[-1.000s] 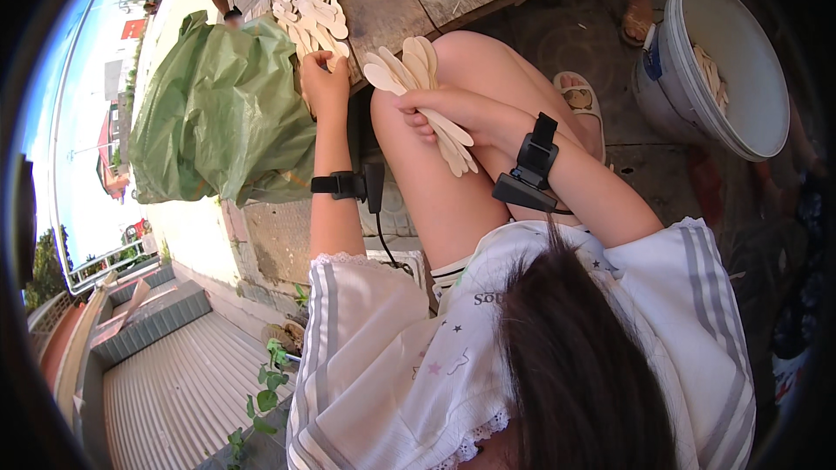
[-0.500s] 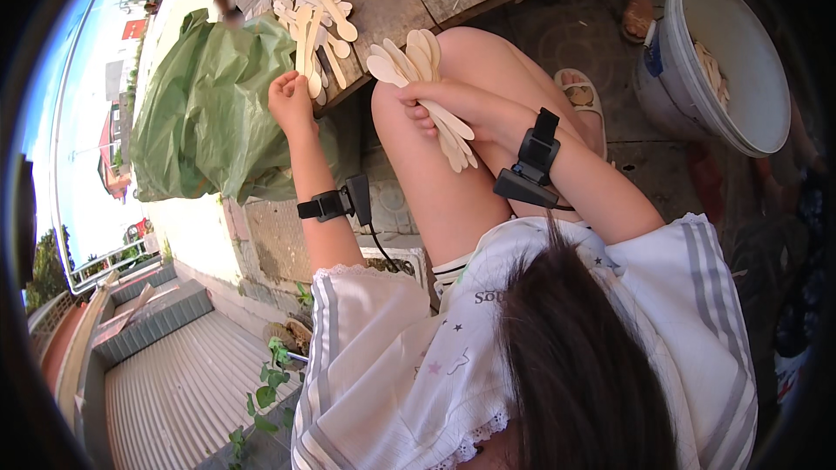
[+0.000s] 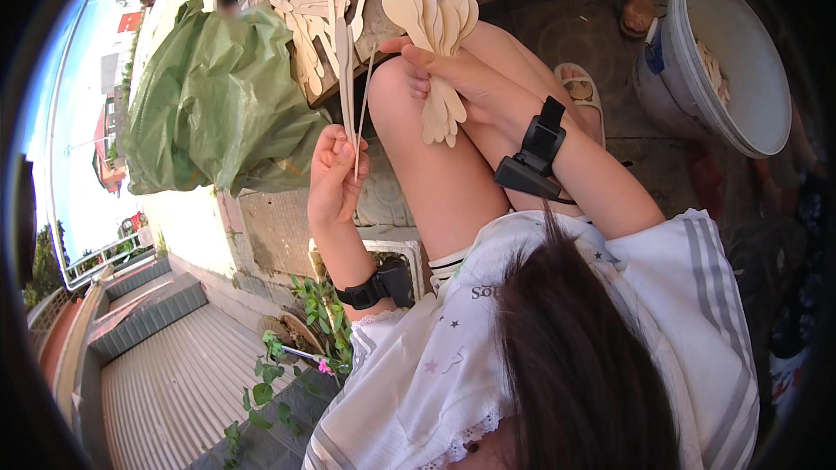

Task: Sorting and stacking wooden spoons or spatulas at a manufacturing site.

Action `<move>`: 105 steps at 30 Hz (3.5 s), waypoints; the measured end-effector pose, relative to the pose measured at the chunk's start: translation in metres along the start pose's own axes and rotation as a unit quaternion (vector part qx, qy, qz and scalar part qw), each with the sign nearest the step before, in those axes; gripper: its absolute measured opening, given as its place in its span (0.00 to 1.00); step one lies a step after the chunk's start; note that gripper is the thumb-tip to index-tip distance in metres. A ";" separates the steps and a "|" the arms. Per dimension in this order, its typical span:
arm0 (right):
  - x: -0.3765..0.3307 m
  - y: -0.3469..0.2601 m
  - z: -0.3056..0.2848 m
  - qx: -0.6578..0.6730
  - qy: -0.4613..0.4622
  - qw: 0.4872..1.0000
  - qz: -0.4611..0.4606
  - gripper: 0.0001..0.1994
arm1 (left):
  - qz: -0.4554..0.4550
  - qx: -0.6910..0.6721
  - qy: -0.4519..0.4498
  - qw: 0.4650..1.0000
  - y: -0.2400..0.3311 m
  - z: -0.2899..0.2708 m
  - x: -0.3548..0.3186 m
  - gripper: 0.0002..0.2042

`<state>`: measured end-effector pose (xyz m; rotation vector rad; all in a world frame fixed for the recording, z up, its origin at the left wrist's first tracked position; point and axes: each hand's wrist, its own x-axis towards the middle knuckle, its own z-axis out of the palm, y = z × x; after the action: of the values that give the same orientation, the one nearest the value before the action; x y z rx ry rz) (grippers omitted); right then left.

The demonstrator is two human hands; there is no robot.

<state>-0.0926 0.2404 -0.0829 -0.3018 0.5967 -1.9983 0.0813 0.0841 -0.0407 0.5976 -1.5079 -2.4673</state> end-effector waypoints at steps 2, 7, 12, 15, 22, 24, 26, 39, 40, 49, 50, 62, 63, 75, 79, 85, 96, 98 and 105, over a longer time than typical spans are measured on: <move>0.006 0.004 -0.006 0.029 -0.076 0.995 -0.055 0.25 | -0.045 -0.016 -0.006 0.999 -0.015 0.005 -0.007 0.07; -0.001 -0.001 -0.001 0.025 -0.112 0.993 -0.032 0.26 | -0.090 -0.045 -0.049 0.994 -0.036 0.002 -0.014 0.06; -0.007 -0.011 0.003 -0.008 -0.101 0.994 -0.038 0.21 | -0.081 0.007 0.004 0.997 -0.028 -0.002 -0.018 0.07; -0.005 -0.007 -0.002 -0.034 -0.087 0.995 -0.035 0.17 | -0.054 0.015 0.011 0.998 -0.020 0.000 -0.022 0.10; -0.002 0.000 -0.001 -0.041 -0.084 0.995 -0.044 0.13 | -0.064 0.031 0.012 0.997 -0.020 -0.005 -0.029 0.19; -0.001 0.002 -0.004 -0.056 -0.049 0.996 -0.047 0.12 | -0.072 0.034 0.007 0.997 -0.022 -0.006 -0.029 0.20; 0.002 0.002 -0.010 0.039 -0.135 0.986 -0.087 0.11 | -0.075 0.032 0.004 0.997 -0.024 -0.006 -0.030 0.22; 0.001 -0.003 -0.010 0.027 0.003 0.999 0.026 0.15 | -0.022 0.077 0.040 0.996 -0.004 -0.017 -0.047 0.24; 0.002 -0.002 -0.015 0.024 -0.011 0.999 0.045 0.14 | -0.016 0.109 0.055 0.992 0.000 -0.014 -0.047 0.23; -0.007 -0.005 0.011 -0.075 0.011 0.985 0.153 0.12 | -0.086 0.344 -0.018 0.935 0.063 0.021 -0.042 0.15; -0.008 -0.003 0.010 -0.111 -0.009 0.983 0.144 0.14 | -0.082 0.427 -0.023 0.900 0.066 0.028 -0.035 0.13; -0.017 -0.007 0.027 -0.178 -0.088 0.962 0.188 0.27 | 0.011 0.526 -0.104 0.844 0.068 0.050 0.028 0.11; -0.018 -0.007 0.027 -0.178 -0.087 0.962 0.188 0.27 | 0.032 0.515 -0.097 0.851 0.065 0.049 0.031 0.12; -0.009 -0.003 0.012 -0.175 -0.001 0.954 0.245 0.15 | 0.032 0.363 -0.043 0.930 0.054 0.031 0.007 0.22; -0.011 0.005 0.015 -0.138 -0.027 0.970 0.198 0.11 | 0.047 0.332 -0.067 0.940 0.036 0.033 0.003 0.24; -0.011 0.008 0.010 -0.154 -0.083 0.969 0.172 0.13 | 0.136 0.371 -0.076 0.916 0.018 0.042 0.017 0.24; -0.007 -0.018 0.037 -0.185 -0.119 0.957 0.190 0.17 | 0.188 0.215 -0.005 0.958 0.012 0.046 0.030 0.24; -0.002 -0.010 0.014 -0.134 -0.084 0.972 0.174 0.18 | 0.181 0.165 0.031 0.969 0.003 0.054 0.035 0.22; -0.011 -0.002 0.010 -0.138 0.000 0.981 0.139 0.19 | 0.200 0.149 0.072 0.966 -0.044 0.063 0.061 0.13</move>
<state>-0.0841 0.2482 -0.0725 -0.3650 0.8692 -1.6480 0.0013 0.1339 -0.0689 0.4505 -1.7524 -1.8775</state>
